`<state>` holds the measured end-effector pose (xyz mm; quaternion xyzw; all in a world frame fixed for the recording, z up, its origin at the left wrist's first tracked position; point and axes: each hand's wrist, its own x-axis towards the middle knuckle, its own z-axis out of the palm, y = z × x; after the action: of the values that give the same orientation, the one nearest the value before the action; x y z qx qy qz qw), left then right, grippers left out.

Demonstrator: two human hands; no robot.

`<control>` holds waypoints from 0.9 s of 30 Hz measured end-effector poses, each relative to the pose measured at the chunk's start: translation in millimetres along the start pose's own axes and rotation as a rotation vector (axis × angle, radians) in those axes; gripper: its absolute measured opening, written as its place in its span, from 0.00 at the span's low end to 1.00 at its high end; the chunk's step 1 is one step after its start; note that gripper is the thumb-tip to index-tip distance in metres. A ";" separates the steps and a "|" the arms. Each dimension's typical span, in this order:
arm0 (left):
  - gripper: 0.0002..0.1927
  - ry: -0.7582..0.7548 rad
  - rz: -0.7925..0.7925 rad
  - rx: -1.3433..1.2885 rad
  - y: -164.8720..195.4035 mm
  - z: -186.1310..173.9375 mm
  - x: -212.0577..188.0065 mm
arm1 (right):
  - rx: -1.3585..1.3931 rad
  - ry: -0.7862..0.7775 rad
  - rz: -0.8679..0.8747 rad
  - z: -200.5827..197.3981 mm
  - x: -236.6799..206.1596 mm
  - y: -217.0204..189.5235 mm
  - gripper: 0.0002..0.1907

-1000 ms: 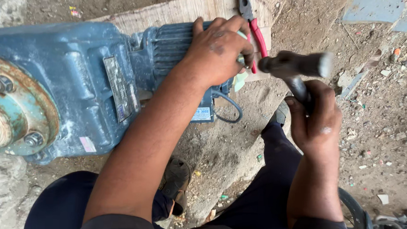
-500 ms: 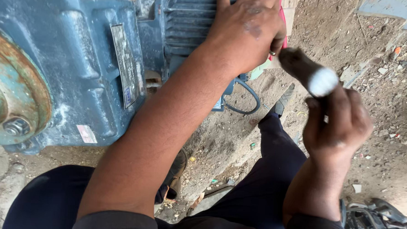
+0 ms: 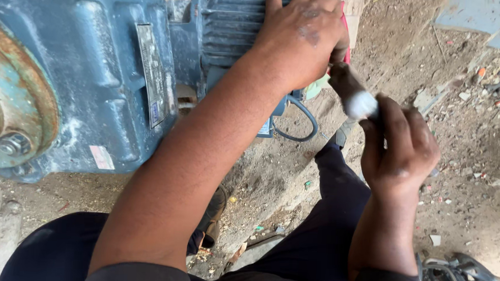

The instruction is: The person works on a blue electric water pump motor resting on wooden planks on the ground. They hammer the motor housing, use red-handled pliers to pry and grip parts, cut a wire with side cutters, and use a screwdriver on the motor's terminal box while repositioning the unit.

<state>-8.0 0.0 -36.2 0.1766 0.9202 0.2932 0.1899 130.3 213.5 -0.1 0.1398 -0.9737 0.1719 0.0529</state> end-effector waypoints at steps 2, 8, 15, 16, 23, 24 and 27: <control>0.11 0.056 0.047 -0.033 -0.9 -0.7 -0.4 | 0.104 0.055 -0.014 0.5 -1.5 1.7 0.15; 0.19 0.217 0.152 -0.198 -17.0 0.9 -2.3 | 0.175 0.115 -0.010 4.7 0.5 8.5 0.15; 0.07 0.252 0.052 -0.221 -20.4 17.0 2.1 | 0.088 -0.015 0.051 1.9 -1.5 4.7 0.14; 0.08 0.289 0.079 -0.192 -20.7 17.9 1.8 | 0.087 -0.029 0.042 2.7 -1.5 4.5 0.14; 0.07 0.380 0.168 -0.100 -22.7 17.2 2.7 | 0.141 0.065 -0.017 13.2 3.5 10.8 0.13; 0.08 0.356 0.144 -0.078 -22.6 18.0 2.9 | 0.192 0.112 -0.033 14.1 2.9 11.3 0.12; 0.05 0.262 0.077 -0.177 -22.3 19.9 4.4 | 0.123 0.064 -0.020 15.3 -0.8 12.2 0.09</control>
<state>-7.6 -5.8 -65.9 0.1548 0.9003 0.4006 0.0716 126.6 219.3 -18.5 0.1467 -0.9577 0.2351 0.0772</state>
